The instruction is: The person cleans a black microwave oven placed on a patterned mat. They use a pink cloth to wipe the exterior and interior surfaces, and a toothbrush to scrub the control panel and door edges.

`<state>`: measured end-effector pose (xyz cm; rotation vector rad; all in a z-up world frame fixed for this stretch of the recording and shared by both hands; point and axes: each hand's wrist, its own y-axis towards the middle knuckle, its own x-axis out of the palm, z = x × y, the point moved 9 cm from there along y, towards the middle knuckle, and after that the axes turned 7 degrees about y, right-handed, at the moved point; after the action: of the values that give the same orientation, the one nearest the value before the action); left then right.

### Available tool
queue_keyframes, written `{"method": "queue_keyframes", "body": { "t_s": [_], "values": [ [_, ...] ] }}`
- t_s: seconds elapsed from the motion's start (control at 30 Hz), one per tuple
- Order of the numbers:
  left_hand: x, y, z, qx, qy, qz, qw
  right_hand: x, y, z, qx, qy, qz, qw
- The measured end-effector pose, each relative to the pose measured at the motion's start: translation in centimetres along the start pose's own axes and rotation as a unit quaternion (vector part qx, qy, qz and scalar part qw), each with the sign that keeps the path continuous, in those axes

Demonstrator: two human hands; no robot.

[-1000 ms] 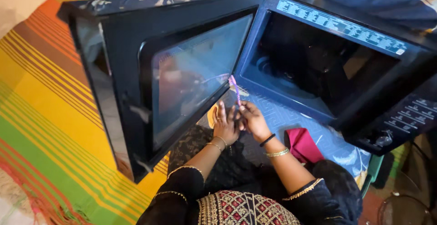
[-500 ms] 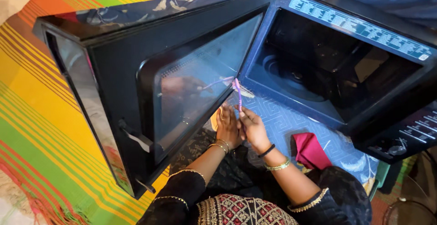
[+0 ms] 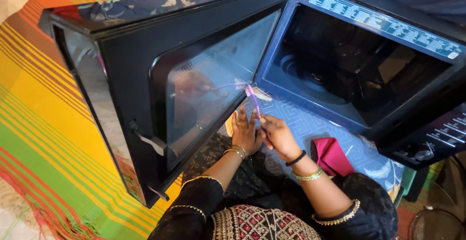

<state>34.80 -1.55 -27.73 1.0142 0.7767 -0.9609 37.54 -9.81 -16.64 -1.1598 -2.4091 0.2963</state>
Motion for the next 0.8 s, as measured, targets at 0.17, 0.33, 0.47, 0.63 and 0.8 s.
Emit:
{"method": "queue_keyframes", "body": {
  "t_s": [0.17, 0.33, 0.47, 0.63, 0.8],
  "values": [
    [-1.8, -0.4, 0.4, 0.014, -0.019, 0.048, 0.999, -0.4, 0.7, -1.1, -0.008, -0.013, 0.001, 1.000],
    [-2.2, 0.6, 1.0, -0.003, 0.006, -0.042, 0.999, 1.2, -1.0, -0.8, -0.017, -0.019, -0.033, 0.999],
    [-1.7, 0.5, 0.8, -0.007, -0.016, -0.100, 0.995, 2.4, -3.2, 0.3, 0.018, -0.016, -0.049, 0.999],
    [-1.2, 0.2, 0.8, 0.038, 0.123, 0.038, 0.991, 5.5, -7.2, 1.3, 0.011, -0.064, -0.156, 0.986],
    [-2.6, 0.0, 1.0, 0.023, 0.020, 0.024, 0.999, 9.0, -11.3, 1.0, 0.033, -0.143, -0.243, 0.959]
  ]
}}
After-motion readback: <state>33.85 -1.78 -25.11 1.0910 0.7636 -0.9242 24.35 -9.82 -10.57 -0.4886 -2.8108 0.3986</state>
